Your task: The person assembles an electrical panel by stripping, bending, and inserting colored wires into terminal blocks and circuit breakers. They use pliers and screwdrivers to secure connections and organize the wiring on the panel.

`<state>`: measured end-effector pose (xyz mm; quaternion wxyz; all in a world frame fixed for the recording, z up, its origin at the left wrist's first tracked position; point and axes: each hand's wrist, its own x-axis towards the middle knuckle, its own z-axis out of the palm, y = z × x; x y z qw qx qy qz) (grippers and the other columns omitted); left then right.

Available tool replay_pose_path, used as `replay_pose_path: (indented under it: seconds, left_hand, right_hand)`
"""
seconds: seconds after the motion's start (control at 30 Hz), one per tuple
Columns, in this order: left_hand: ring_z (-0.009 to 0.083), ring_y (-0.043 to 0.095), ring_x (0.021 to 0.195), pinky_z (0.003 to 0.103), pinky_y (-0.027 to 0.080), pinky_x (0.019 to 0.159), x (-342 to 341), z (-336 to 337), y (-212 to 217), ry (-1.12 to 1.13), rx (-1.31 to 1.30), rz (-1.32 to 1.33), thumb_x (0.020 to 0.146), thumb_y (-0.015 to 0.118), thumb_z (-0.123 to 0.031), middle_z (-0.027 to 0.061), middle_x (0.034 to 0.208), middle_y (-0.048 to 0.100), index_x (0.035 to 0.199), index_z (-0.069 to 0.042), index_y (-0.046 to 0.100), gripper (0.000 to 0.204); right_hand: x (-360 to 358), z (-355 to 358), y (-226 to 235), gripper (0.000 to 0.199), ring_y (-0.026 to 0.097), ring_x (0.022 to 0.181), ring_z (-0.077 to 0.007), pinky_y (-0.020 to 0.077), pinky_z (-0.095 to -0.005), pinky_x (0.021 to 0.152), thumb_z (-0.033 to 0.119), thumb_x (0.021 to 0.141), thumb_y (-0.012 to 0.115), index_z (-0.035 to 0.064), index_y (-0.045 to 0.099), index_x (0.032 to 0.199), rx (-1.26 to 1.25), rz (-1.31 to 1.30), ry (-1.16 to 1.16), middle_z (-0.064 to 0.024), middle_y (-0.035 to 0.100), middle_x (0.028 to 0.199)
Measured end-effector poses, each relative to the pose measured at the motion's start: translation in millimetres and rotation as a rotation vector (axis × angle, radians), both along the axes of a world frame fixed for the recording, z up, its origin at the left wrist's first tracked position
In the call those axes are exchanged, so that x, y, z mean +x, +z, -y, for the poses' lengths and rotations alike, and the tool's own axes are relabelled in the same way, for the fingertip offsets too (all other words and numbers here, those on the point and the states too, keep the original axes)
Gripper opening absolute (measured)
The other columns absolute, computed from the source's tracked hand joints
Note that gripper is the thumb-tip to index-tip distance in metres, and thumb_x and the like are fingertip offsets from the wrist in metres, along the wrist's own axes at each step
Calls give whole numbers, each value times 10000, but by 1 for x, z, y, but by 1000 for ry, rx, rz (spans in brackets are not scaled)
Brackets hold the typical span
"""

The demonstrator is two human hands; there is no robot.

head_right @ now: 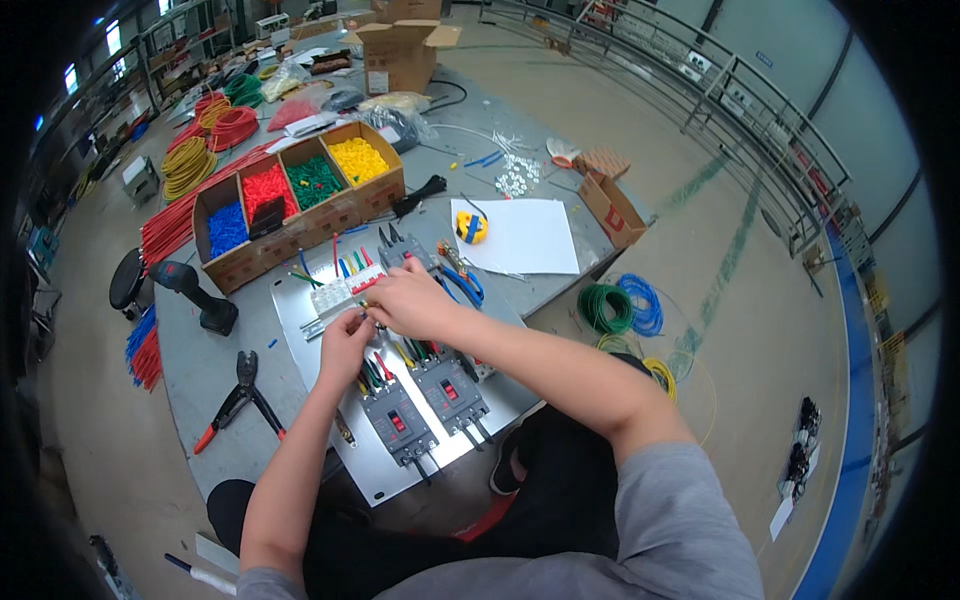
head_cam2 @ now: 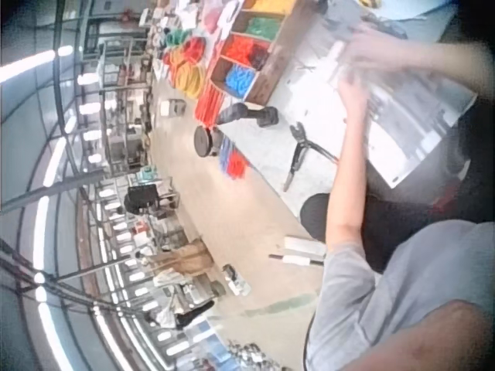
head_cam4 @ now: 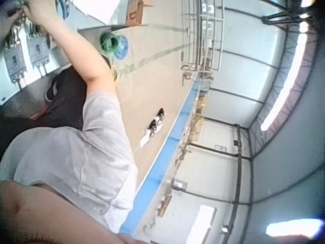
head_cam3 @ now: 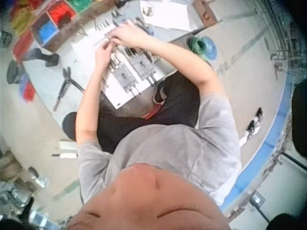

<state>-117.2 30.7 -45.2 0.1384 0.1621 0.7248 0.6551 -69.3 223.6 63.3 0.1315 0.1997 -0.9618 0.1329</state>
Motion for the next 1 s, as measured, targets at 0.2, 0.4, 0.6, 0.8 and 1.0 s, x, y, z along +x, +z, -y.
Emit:
replay_pose_path:
  seconds: [0.2, 0.4, 0.6, 0.8, 1.0]
  left_hand:
    - [117, 741, 893, 281, 584, 826, -1, -5, 15, 26, -21, -4, 1025, 770, -107, 81, 1020, 814, 1226, 46, 755, 253]
    - [101, 728, 830, 279, 581, 776, 2, -15, 24, 78, -98, -89, 1006, 783, -113, 54, 917, 800, 1106, 27, 768, 173]
    - [79, 643, 753, 283, 527, 720, 9, -23, 30, 118, -242, -227, 988, 780, -101, 20, 825, 742, 1043, 23, 771, 136]
    - [96, 642, 773, 285, 513, 723, 2, -13, 29, 115, -210, -273, 974, 787, -92, 30, 865, 720, 990, 47, 788, 141]
    - [114, 635, 754, 296, 497, 683, -6, -10, 27, 88, -217, -340, 984, 821, -112, 44, 871, 679, 947, 75, 769, 198]
  right_hand:
    - [-14, -7, 13, 178, 711, 976, -253, 446, -431, 970, 289, 942, 744, 113, 767, 949, 122, -2, 68, -59, 767, 912]
    - [-20, -19, 5, 218, 740, 1056, -322, 525, -473, 986, 297, 995, 748, 95, 738, 1073, -131, 222, 22, -123, 790, 1074]
    - [-29, -28, 5, 210, 758, 949, -360, 572, -468, 834, 196, 987, 772, 35, 691, 1096, -313, 435, 116, -145, 780, 976]
    - [-36, -19, 22, 267, 769, 991, -322, 587, -437, 881, 163, 981, 773, 27, 717, 1203, -426, 495, 168, -132, 791, 1044]
    - [-47, -35, 21, 173, 784, 985, -322, 596, -444, 884, 135, 974, 751, 45, 788, 1118, -227, 426, 180, -141, 815, 1024]
